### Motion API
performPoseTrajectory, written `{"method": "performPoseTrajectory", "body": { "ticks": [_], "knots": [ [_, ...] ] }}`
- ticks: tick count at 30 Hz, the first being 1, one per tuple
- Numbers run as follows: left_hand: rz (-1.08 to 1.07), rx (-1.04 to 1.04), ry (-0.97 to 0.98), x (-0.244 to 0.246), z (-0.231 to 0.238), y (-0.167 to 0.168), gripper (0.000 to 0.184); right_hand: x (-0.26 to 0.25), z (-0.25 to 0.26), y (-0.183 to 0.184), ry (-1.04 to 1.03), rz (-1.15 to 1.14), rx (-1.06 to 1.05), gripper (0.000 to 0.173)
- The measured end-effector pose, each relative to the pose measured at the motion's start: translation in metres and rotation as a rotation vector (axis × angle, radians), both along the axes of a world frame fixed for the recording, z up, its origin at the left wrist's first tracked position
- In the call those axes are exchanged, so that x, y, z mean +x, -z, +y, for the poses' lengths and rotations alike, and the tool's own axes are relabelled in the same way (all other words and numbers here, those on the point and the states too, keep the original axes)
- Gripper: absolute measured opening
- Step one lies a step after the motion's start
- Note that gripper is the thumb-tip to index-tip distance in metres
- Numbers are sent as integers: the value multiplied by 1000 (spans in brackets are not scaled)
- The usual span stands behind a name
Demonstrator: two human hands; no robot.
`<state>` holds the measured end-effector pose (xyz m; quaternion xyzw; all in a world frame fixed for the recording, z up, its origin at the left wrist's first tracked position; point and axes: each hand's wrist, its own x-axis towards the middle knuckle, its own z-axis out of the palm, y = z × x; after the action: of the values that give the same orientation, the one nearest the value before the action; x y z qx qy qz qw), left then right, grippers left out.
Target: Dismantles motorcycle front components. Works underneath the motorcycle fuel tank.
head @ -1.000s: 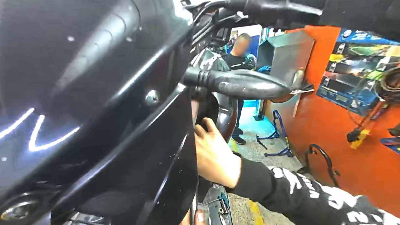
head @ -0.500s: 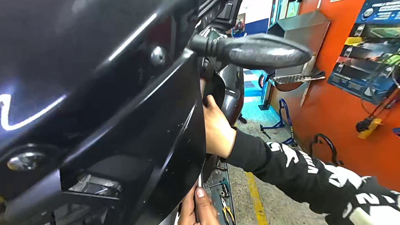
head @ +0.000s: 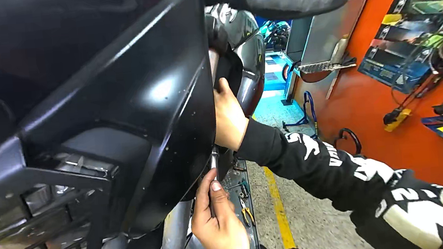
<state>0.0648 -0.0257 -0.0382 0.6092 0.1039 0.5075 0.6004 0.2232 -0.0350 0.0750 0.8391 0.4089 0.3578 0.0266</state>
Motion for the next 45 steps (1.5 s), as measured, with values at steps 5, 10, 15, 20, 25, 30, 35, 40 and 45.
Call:
{"method": "performPoseTrajectory", "body": {
  "ticks": [5,10,15,20,25,30,35,40,45],
  "knots": [
    [-31,12,-12,2,1,-5,27,1,-3,1,-20,-29,39,20],
    [-1,34,-34,3,2,-19,25,7,-7,-6,-64,17,-22,20],
    [-23,43,-77,0,2,-31,23,8,-7,-3,-117,-27,65,17],
    [-16,75,-82,5,1,0,27,7,-8,-1,-94,-5,50,17],
    [-39,70,-93,3,3,-15,25,7,-10,-3,-103,0,29,15],
    [-64,81,-91,-6,-2,-5,25,7,-12,-1,-137,-32,54,16],
    [-86,73,-94,-18,-5,2,25,10,-20,0,-237,-4,-50,18],
    [-68,165,-81,-40,-15,15,26,-2,-39,-8,-359,62,-168,22],
    [-62,165,-72,-71,-19,32,28,-35,-80,-11,-577,211,-96,34]
  ]
}}
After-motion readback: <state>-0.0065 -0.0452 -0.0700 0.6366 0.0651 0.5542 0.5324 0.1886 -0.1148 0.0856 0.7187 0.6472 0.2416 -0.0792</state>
